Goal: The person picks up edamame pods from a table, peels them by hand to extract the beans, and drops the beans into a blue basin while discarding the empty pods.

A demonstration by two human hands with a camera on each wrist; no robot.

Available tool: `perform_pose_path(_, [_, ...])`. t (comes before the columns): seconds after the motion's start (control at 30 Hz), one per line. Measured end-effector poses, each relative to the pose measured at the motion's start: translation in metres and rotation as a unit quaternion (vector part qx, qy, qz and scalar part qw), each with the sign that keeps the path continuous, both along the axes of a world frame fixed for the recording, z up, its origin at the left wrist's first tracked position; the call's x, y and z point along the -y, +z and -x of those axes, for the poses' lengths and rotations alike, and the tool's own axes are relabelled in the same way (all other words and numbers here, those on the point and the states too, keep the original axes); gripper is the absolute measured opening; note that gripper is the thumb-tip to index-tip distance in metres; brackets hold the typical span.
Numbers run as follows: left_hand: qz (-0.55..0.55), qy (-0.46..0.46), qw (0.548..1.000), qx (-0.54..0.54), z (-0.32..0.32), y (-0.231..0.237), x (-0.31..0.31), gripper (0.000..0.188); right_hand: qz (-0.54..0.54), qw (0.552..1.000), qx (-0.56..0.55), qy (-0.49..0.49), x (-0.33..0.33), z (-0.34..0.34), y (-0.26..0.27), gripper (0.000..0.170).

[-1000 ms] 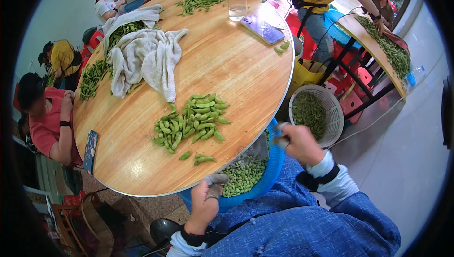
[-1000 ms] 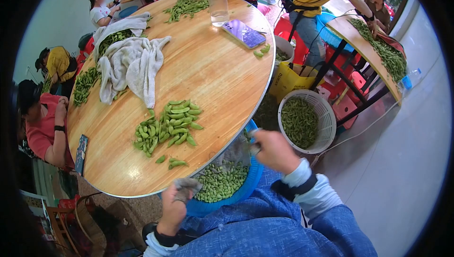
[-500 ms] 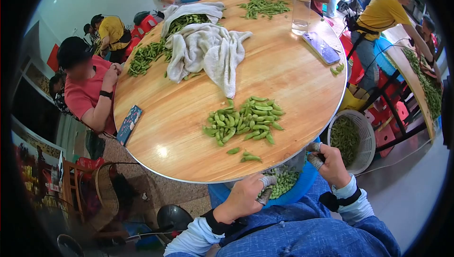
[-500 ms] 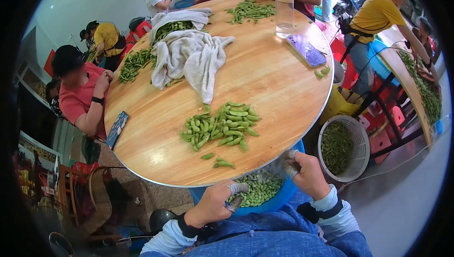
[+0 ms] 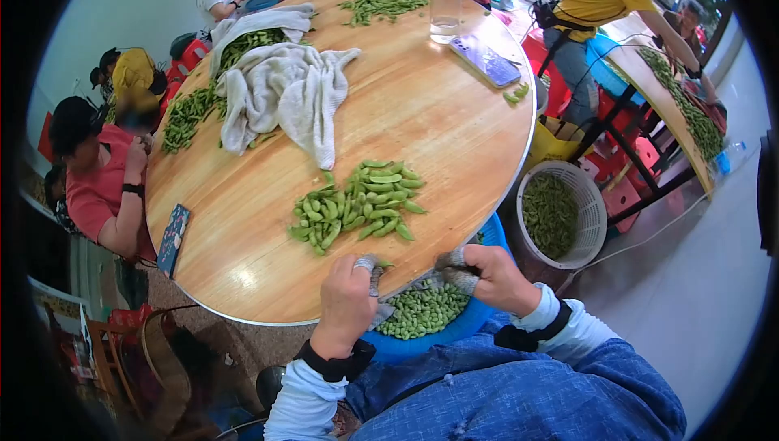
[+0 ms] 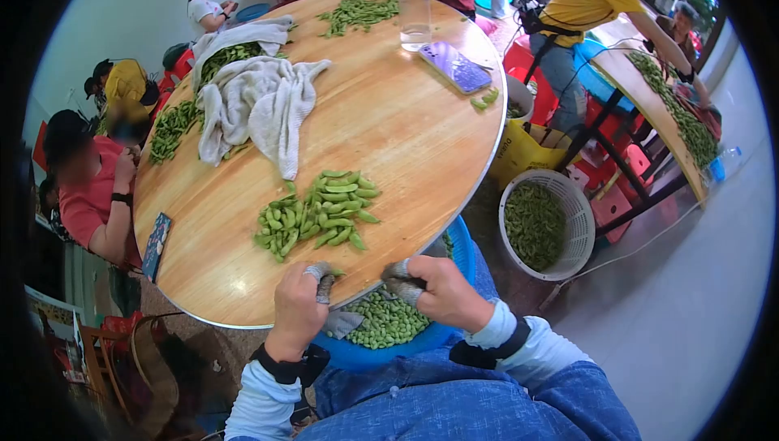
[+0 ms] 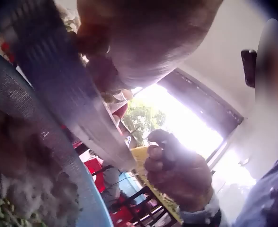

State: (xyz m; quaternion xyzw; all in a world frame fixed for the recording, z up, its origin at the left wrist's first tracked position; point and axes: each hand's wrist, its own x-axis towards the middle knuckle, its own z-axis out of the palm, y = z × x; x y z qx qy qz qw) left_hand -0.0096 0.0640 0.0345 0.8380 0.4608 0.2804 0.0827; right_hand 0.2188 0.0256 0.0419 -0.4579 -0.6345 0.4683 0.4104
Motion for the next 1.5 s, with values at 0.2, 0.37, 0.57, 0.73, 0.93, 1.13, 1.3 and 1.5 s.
perform_pose_path(0.2, [0.425,0.038,0.811,0.400,-0.002,0.025,0.015,0.013,0.108,0.990,-0.073,0.050,-0.010,0.023,0.010,0.027])
perform_pose_path(0.37, [0.534,0.008,0.689,0.490,0.001,0.021,0.020,0.015,0.172,0.956,-0.225,0.079,-0.016,0.040,0.007,0.021])
perform_pose_path(0.57, [0.573,0.005,0.656,0.492,-0.001,0.018,0.027,0.016,0.164,0.958,-0.211,0.103,-0.016,0.038,0.005,0.014])
perform_pose_path(0.73, [0.577,-0.003,0.659,0.483,-0.001,0.021,0.025,0.016,0.229,0.946,-0.200,0.115,-0.013,0.033,0.013,0.013])
perform_pose_path(0.93, [0.617,-0.028,0.655,0.436,0.006,0.026,0.020,0.013,0.292,0.931,-0.171,0.136,-0.015,0.030,0.017,0.012])
perform_pose_path(1.13, [0.629,-0.028,0.655,0.418,0.001,0.031,0.020,0.015,0.237,0.942,-0.190,0.140,-0.013,0.031,0.009,0.010])
perform_pose_path(1.3, [0.634,-0.030,0.647,0.422,0.003,0.022,0.021,0.015,0.197,0.954,-0.178,0.136,-0.012,0.032,0.001,0.009])
perform_pose_path(1.5, [0.467,-0.019,0.821,0.327,-0.012,0.022,0.035,0.018,0.172,0.969,-0.159,0.075,-0.011,0.031,0.002,0.010])
